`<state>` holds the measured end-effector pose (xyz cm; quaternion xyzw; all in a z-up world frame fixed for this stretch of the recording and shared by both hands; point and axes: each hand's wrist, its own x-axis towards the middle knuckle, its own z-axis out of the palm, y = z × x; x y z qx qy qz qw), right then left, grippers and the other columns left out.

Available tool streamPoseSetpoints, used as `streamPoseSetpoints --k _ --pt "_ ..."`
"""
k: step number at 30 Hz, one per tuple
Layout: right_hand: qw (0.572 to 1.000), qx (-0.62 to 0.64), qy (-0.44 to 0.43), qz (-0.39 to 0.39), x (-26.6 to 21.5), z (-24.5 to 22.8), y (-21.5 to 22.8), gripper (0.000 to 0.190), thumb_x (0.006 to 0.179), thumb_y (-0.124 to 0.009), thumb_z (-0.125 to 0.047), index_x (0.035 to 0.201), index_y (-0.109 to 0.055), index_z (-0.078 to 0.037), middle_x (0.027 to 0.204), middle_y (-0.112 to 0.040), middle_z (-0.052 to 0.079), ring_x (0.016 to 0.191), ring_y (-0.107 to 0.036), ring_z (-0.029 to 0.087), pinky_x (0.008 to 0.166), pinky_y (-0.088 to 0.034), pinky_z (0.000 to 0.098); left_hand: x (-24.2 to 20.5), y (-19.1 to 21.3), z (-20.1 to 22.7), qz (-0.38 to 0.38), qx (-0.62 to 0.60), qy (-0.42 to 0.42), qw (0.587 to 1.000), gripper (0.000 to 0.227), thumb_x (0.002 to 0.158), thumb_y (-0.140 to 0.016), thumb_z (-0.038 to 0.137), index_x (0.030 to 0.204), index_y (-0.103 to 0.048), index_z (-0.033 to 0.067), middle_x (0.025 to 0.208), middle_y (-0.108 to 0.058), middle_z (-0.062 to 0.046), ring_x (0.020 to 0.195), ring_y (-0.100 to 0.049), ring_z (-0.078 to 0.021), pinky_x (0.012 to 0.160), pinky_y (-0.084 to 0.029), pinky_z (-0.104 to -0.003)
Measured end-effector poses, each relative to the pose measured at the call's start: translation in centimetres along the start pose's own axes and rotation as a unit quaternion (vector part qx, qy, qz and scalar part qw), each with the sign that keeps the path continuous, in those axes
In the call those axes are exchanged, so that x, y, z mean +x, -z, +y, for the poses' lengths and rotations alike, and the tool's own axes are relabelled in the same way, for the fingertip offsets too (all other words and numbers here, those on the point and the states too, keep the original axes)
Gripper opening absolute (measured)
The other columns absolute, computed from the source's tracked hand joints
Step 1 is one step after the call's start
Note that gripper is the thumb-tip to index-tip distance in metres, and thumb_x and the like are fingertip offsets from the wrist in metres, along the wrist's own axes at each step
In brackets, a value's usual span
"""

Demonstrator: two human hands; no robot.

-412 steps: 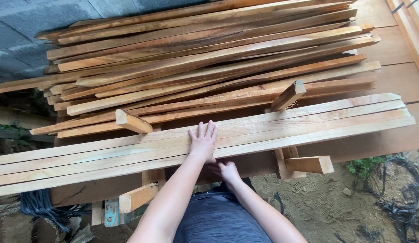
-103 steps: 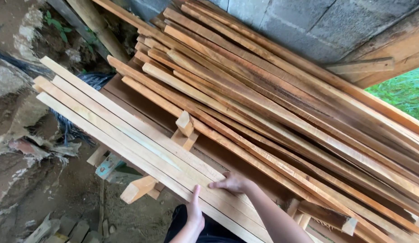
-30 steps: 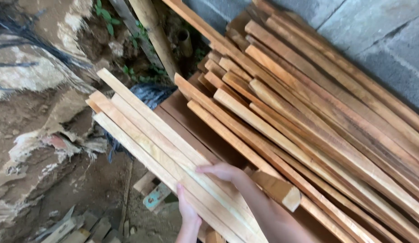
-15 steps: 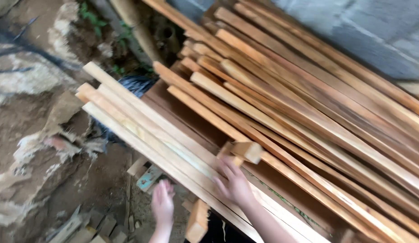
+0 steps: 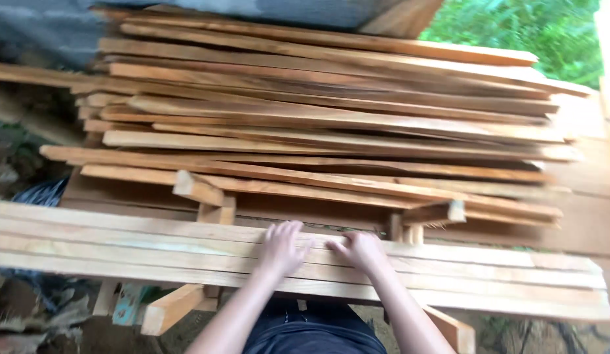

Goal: The recorder is sorting, aligning, and organizing a pile of thin wooden slats on a workshop platform.

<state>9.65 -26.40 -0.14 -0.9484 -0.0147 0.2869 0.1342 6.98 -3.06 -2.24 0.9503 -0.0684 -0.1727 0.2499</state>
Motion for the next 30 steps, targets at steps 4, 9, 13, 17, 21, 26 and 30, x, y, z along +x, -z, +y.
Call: streamPoseSetpoints --k 4,9,13,17,21,26,30 --pt "1.000 -0.007 -0.013 -0.027 0.2 -0.2 1.2 0.092 0.075 -0.048 -0.093 0.103 -0.082 -0.013 0.089 -0.078 0.012 0.092 -0.076 0.029 0.089 -0.059 0.0430 3.5 4.1 3.4 -0.169 0.066 0.066 0.981 0.069 0.102 -0.037 0.065 0.134 -0.064 0.0107 0.133 -0.065 -0.012 0.124 -0.060 -0.0291 0.112 -0.041 -0.051" --pt "0.996 -0.042 0.007 -0.075 0.0 -0.3 1.3 0.100 0.072 -0.037 -0.099 0.099 -0.083 -0.013 0.094 -0.077 0.014 0.096 -0.075 0.029 0.092 -0.058 0.0437 3.6 2.7 3.0 -0.233 0.089 0.124 0.961 0.067 0.104 -0.026 0.057 0.121 -0.076 0.0155 0.111 -0.078 -0.011 0.105 -0.073 -0.0263 0.111 -0.047 -0.050" --pt "0.999 -0.036 0.023 -0.026 -1.1 0.5 -1.4 0.103 0.075 -0.033 -0.096 0.118 -0.074 -0.012 0.115 -0.073 0.013 0.115 -0.068 0.028 0.105 -0.048 0.0452 1.3 1.2 2.4 -0.192 0.136 0.082 0.968 0.067 0.104 -0.028 0.058 0.126 -0.070 0.0104 0.124 -0.073 -0.013 0.119 -0.066 -0.0272 0.118 -0.039 -0.049" --pt "0.974 -0.062 0.141 0.169 -4.9 0.9 -2.5 0.110 0.079 -0.040 -0.092 0.145 -0.047 -0.004 0.147 -0.051 0.015 0.141 -0.040 0.032 0.117 -0.024 0.0503 -2.8 5.2 5.0 -0.136 0.190 -0.021 0.972 0.100 0.087 -0.048 0.079 0.150 -0.033 0.0021 0.156 -0.034 -0.017 0.147 -0.028 -0.0319 0.124 -0.017 -0.052" --pt "0.952 -0.083 0.179 0.236 -6.7 0.3 -2.2 0.116 0.073 -0.050 -0.090 0.146 -0.040 -0.001 0.148 -0.047 0.016 0.141 -0.034 0.034 0.118 -0.018 0.0533 -5.6 5.8 5.7 -0.238 0.303 -0.068 0.920 0.139 0.071 -0.065 0.087 0.163 -0.001 0.0041 0.171 0.004 -0.017 0.157 0.005 -0.0367 0.124 0.000 -0.059" --pt "0.993 -0.040 0.095 0.057 -3.5 -2.7 2.2 0.103 0.077 -0.044 -0.090 0.130 -0.061 -0.003 0.128 -0.065 0.017 0.128 -0.056 0.031 0.115 -0.037 0.0457 -5.9 1.1 2.1 -0.183 0.324 -0.084 0.925 0.135 0.071 -0.073 0.078 0.163 -0.003 0.0095 0.171 0.002 -0.015 0.157 0.003 -0.0369 0.123 -0.001 -0.062" --pt "0.982 -0.066 0.042 -0.173 -0.9 -4.1 5.4 0.106 0.075 -0.037 -0.095 0.108 -0.077 -0.002 0.114 -0.077 0.022 0.113 -0.074 0.033 0.102 -0.057 0.0440 -6.3 -0.1 1.4 -0.143 0.286 -0.094 0.943 0.131 0.070 -0.076 0.075 0.161 -0.007 0.0102 0.170 -0.002 -0.013 0.157 0.001 -0.0343 0.123 -0.002 -0.062"
